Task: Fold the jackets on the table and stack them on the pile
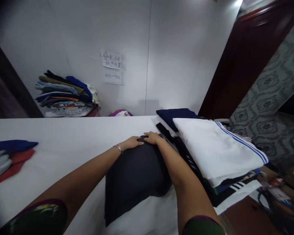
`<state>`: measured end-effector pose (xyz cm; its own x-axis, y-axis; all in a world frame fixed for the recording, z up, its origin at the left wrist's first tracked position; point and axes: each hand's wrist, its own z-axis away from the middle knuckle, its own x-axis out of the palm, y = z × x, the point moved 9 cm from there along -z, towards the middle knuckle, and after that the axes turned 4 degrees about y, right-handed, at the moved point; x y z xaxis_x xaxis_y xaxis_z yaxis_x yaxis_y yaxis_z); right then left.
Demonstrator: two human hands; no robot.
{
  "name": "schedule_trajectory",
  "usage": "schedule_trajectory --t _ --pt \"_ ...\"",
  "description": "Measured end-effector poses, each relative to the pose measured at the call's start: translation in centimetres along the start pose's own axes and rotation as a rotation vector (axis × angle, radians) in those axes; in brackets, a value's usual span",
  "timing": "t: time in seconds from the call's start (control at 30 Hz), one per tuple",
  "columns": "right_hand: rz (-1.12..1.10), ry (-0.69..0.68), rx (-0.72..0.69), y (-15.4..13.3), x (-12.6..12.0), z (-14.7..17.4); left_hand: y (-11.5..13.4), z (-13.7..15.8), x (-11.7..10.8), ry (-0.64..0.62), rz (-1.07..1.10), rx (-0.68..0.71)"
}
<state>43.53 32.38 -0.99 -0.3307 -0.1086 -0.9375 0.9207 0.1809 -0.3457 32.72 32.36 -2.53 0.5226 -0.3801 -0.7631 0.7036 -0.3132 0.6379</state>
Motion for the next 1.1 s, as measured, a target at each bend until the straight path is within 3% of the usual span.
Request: schedule_trajectory --t 0.2,0.33,0.43,0.53,0.7,0.83,0.97,1.03,1.1 --pt "-0.033 0.012 -0.149 -0.4 0.1 0.5 0.6 0.4 0.4 -0.085 0.194 0.088" --pt "0.070 0.066 -0.243 -0.9 0.2 0.5 0.2 0.1 0.4 -0.099 0.117 0.088" --pt "0.189 0.099 -0.125 0.4 0.6 0.0 -1.1 -0.6 0.5 -0.014 -0.032 0.034" --pt "0.223 0.032 -0.008 1.8 2.1 -0.5 -2.6 -0.9 1.3 0.065 -0.125 -0.048" --pt "0.201 -0.045 0.008 2.2 3.8 -1.7 -3.4 -0.6 2.1 0.131 -0.219 -0.081" --pt "0.200 -0.073 0.019 2.3 4.0 -1.8 -2.1 0.5 0.3 0.235 -0.302 -0.075" --pt "0.238 -0.002 0.043 1.8 3.1 -1.0 -0.7 3.2 -2.0 0.338 -0.370 0.000" --pt "0.254 0.068 0.062 1.4 2.1 -0.4 -0.5 4.8 -1.9 0.318 -0.378 0.062" --pt "0.246 0.140 0.075 0.8 0.7 0.6 -0.8 6.1 -0.5 0.198 -0.355 0.111"
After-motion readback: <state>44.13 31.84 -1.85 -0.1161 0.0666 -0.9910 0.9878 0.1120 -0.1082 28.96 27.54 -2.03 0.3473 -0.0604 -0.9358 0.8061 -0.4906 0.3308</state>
